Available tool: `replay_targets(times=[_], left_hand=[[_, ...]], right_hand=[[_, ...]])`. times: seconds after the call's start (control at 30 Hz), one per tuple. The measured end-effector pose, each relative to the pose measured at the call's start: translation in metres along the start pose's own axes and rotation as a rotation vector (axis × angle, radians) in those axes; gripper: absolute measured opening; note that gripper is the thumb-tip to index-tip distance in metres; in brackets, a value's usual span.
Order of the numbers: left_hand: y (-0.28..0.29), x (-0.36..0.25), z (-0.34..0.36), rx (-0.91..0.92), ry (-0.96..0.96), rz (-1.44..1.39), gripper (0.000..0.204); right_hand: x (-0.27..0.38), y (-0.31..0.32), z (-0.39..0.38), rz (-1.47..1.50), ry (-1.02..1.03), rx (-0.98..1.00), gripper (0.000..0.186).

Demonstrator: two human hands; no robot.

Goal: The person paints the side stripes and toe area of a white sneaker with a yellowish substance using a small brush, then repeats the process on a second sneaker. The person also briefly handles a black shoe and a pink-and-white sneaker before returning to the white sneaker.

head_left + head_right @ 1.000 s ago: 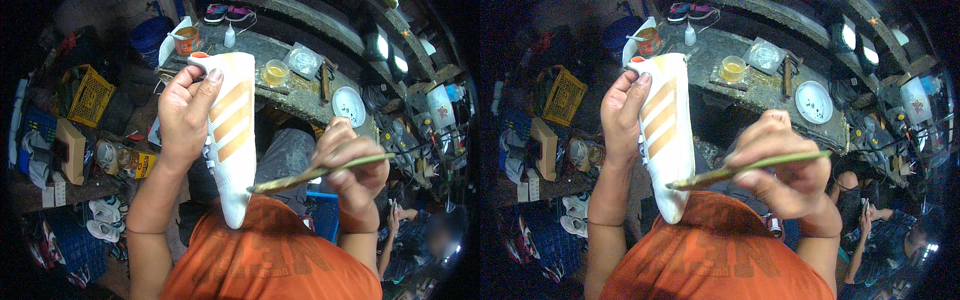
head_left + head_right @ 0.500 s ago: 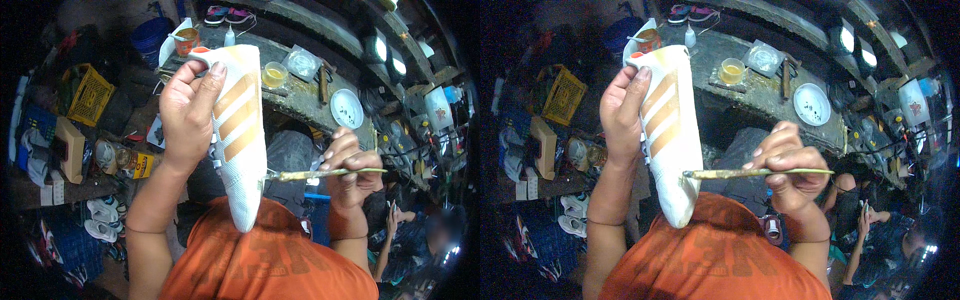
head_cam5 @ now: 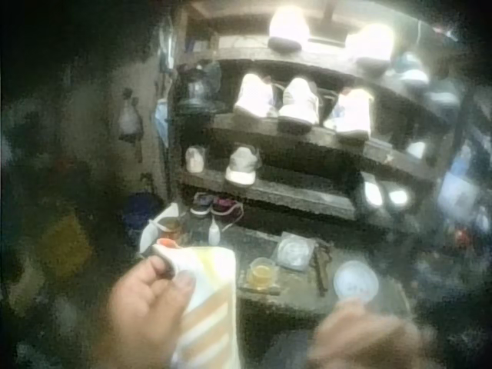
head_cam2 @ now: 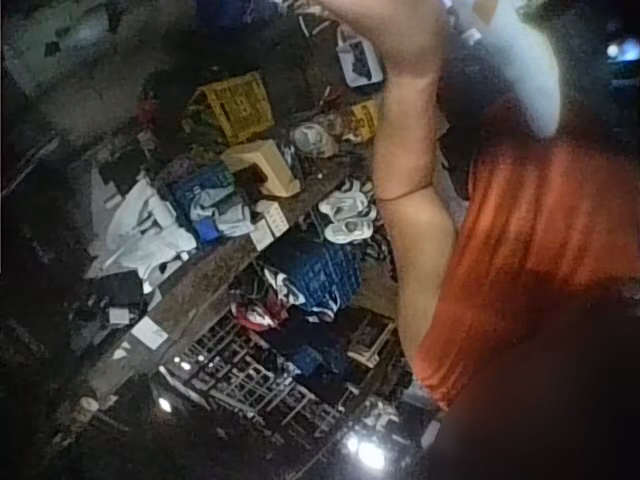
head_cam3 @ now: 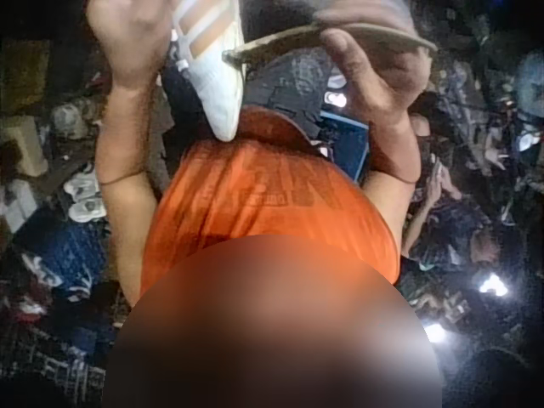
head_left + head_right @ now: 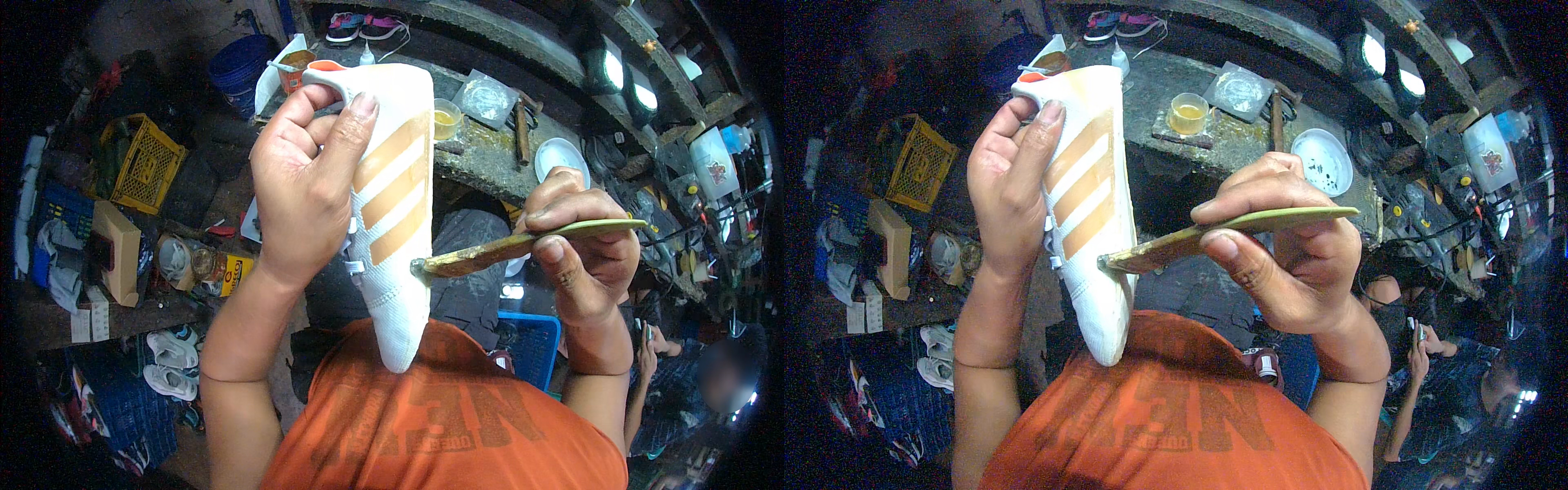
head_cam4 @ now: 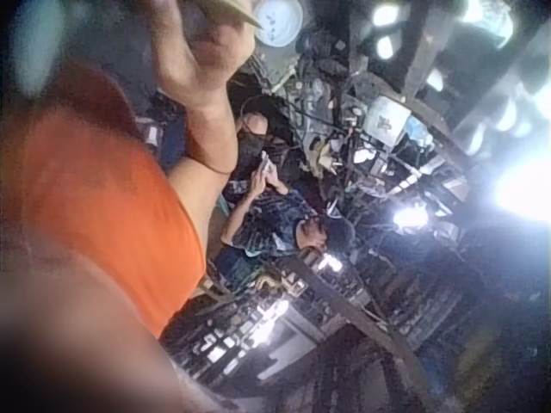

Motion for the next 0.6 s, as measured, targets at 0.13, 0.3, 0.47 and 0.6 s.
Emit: replay_targets(times=[0.13,0.3,0.47,0.6], left_hand=[[-0.002,0.002,0.003,0.011,0.007,-0.010,0.024],[-0.003,0.005,0.006,0.019,0.036,0.007,0.023],[-0.004,0.009,0.010,0.040,0.057,0.011,0.024],[-0.006,0.010,0.013,0.058,0.054,0.065,0.025]], right_hand=[[0.001,0.000,-0.002,0.030,-0.028,-0.009,0.016],[0.002,0.002,-0.005,0.012,-0.009,-0.001,0.017],[0.002,0.002,-0.008,-0.001,0.059,0.016,0.018],[0.004,0.004,-0.011,-0.022,0.053,0.020,0.018]])
Point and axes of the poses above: each hand's wrist, its own z-axis towards the middle knuckle, its own y-axis out of the back of the hand, x = y × z, the point moved 3 cm from there along z, towards the middle knuckle, and after that the axes turned 5 degrees about -y, right-handed, at the moved point
